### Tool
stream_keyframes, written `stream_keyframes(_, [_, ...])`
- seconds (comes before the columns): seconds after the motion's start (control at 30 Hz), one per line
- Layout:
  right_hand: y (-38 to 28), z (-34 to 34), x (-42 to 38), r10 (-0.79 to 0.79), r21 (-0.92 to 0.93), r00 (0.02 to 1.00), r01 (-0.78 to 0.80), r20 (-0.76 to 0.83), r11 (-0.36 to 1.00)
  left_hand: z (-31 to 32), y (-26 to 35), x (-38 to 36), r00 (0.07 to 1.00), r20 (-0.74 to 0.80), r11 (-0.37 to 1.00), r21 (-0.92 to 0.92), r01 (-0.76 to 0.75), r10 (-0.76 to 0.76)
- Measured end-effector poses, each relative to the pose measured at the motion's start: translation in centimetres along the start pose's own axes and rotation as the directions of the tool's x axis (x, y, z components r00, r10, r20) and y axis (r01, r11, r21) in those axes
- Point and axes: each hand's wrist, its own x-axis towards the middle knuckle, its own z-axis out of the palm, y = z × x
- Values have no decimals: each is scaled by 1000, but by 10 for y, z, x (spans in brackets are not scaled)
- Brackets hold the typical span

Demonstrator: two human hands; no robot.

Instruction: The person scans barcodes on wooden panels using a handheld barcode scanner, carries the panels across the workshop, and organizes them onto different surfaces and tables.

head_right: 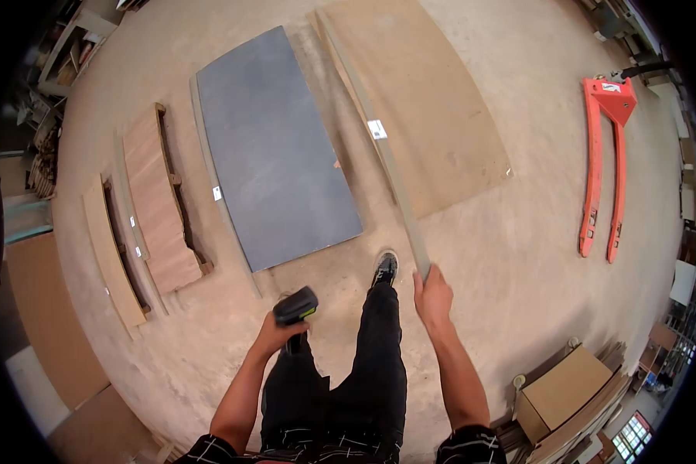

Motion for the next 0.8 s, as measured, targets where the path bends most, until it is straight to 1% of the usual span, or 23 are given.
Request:
stream_keyframes(0.07, [25, 18, 62, -9, -29, 999, 8, -35, 1000, 16, -8, -7, 994, -70, 994, 74, 86, -81])
stream_keyframes(0.1, [32, 30, 89, -6, -52, 1000, 5, -25, 999, 26, -4, -11, 988, -85, 985, 102, 140, -132])
stream_keyframes(0.17, [40, 46, 130, -2, -78, 1000, 3, 4, 997, 57, 0, -18, 977, -97, 981, 14, 192, -190])
stream_keyframes(0.2, [40, 52, 145, -4, -111, 1000, 7, 26, 994, 70, 1, -20, 970, -45, 970, 32, 242, -241])
stream_keyframes(0.23, [43, 62, 158, -8, -142, 999, 14, 44, 990, 83, 5, -20, 971, -27, 970, 55, 238, -236])
stream_keyframes(0.3, [46, 83, 179, 2, -126, 999, 4, 45, 992, 103, 22, -13, 977, 39, 972, 118, 205, -211])
stream_keyframes(0.33, [46, 91, 185, 19, -117, 999, -14, 42, 993, 114, 25, -9, 991, 31, 985, 113, 129, -133])
stream_keyframes(0.37, [48, 101, 188, 20, -107, 999, -15, 48, 994, 118, 28, -3, 991, 38, 974, 190, 122, -132])
stream_keyframes(0.43, [55, 109, 189, 61, -129, 996, -52, 66, 990, 127, 31, 5, 993, 1, 959, 260, 115, -120])
stream_keyframes(0.53, [75, 117, 177, 74, -135, 995, -64, 72, 989, 130, 21, 3, 976, -24, 961, 171, 216, -215])
stream_keyframes(0.57, [82, 119, 171, 76, -140, 994, -64, 84, 988, 129, 16, -2, 974, -24, 960, 165, 228, -227])
stream_keyframes(0.63, [97, 124, 163, 88, -113, 995, -84, 38, 990, 126, 9, -9, 959, -47, 947, 148, 284, -280])
stream_keyframes(0.8, [120, 143, 148, 142, -97, 986, -133, 90, 986, 119, -24, -32, 971, -70, 953, 189, 238, -229])
